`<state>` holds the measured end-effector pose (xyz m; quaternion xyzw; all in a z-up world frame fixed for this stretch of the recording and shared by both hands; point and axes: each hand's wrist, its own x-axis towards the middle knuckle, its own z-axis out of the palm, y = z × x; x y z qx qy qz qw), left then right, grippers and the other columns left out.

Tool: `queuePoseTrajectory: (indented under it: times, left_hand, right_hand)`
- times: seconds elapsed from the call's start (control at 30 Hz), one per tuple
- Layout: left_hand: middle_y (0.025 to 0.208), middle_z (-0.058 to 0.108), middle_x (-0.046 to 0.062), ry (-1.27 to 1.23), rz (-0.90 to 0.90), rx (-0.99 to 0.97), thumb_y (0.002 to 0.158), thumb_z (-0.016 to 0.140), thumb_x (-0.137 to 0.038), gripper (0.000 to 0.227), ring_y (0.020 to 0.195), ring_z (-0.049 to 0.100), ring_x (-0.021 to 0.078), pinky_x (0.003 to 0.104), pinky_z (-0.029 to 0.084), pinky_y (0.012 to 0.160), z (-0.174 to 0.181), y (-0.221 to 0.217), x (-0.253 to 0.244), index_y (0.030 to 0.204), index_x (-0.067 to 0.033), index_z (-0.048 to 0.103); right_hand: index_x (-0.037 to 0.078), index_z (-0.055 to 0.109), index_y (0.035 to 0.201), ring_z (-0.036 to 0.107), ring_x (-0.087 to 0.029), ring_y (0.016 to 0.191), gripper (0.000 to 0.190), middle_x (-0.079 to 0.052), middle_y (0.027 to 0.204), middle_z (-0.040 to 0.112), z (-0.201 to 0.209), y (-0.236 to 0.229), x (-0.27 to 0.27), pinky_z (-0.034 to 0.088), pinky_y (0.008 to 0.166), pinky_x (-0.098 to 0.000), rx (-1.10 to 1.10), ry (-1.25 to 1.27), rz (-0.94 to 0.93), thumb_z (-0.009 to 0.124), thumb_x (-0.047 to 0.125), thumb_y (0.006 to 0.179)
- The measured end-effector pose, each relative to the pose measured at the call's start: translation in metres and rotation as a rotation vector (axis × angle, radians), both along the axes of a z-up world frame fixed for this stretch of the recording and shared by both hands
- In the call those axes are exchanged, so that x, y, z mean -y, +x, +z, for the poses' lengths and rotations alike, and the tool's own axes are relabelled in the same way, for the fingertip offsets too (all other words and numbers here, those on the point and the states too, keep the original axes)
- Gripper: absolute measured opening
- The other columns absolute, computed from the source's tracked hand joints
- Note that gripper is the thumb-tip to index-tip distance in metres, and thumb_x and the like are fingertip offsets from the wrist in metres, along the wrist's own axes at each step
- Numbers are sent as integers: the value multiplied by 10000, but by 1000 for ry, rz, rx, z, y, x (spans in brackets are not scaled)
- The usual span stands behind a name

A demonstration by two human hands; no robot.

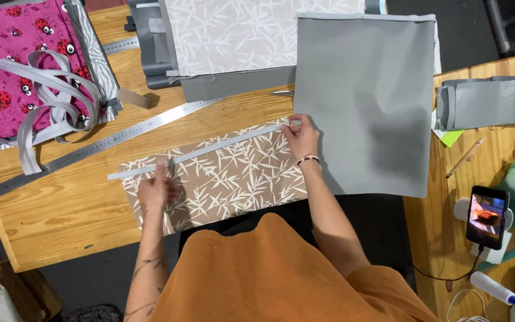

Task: The person cuts a strip of gray fabric using scissors, then folds and pins it onto a larger gray fabric piece. They repeat the pinning process on a patterned fabric piece. Finally, they fold the gray fabric and place it on a stack of other fabrics.

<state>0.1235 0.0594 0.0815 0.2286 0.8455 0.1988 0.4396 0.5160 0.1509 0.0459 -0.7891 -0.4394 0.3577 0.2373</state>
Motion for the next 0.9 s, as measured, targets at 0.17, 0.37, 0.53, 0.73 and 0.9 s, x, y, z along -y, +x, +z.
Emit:
queuePoseTrajectory:
  times: [0.17,0.37,0.53,0.73,0.9]
  left_hand:
    - [867,761,145,136,-605,-257,942,661,-507,386,899,726,386,499,574,761,27,76,-18,998,-146,788]
    - [1382,544,178,564,-1248,-224,994,576,-388,505,1332,477,353,480,428,1042,20,183,-45,1385,-71,543]
    - [1607,318,233,701,-1426,-284,933,660,-373,777,1505,262,375,494,253,1239,-5,212,-55,1524,26,352]
    - [1623,294,206,729,-1461,-372,941,621,-400,779,1514,251,346,461,249,1250,-24,211,-63,1530,25,340]
    - [1649,252,158,682,-1464,-490,892,670,-482,885,1533,210,303,445,181,1265,-40,215,-61,1560,-29,305]
  right_hand:
    - [189,662,1134,693,-221,857,244,-30,869,672,3,-6,20,581,761,-361,273,288,145,725,193,898]
    - [183,700,1183,580,-240,1162,327,-23,1192,619,-21,-14,39,496,931,-398,579,636,416,643,60,885]
    - [183,658,1292,574,-254,1198,406,-46,1302,606,-22,-17,43,464,985,-408,632,695,395,618,80,901]
    - [192,642,1332,566,-237,1208,439,-33,1356,594,-23,-13,41,453,995,-398,652,695,429,607,117,900]
    - [201,634,1348,560,-220,1192,457,-18,1368,592,-17,-16,39,444,978,-392,684,684,438,596,110,903]
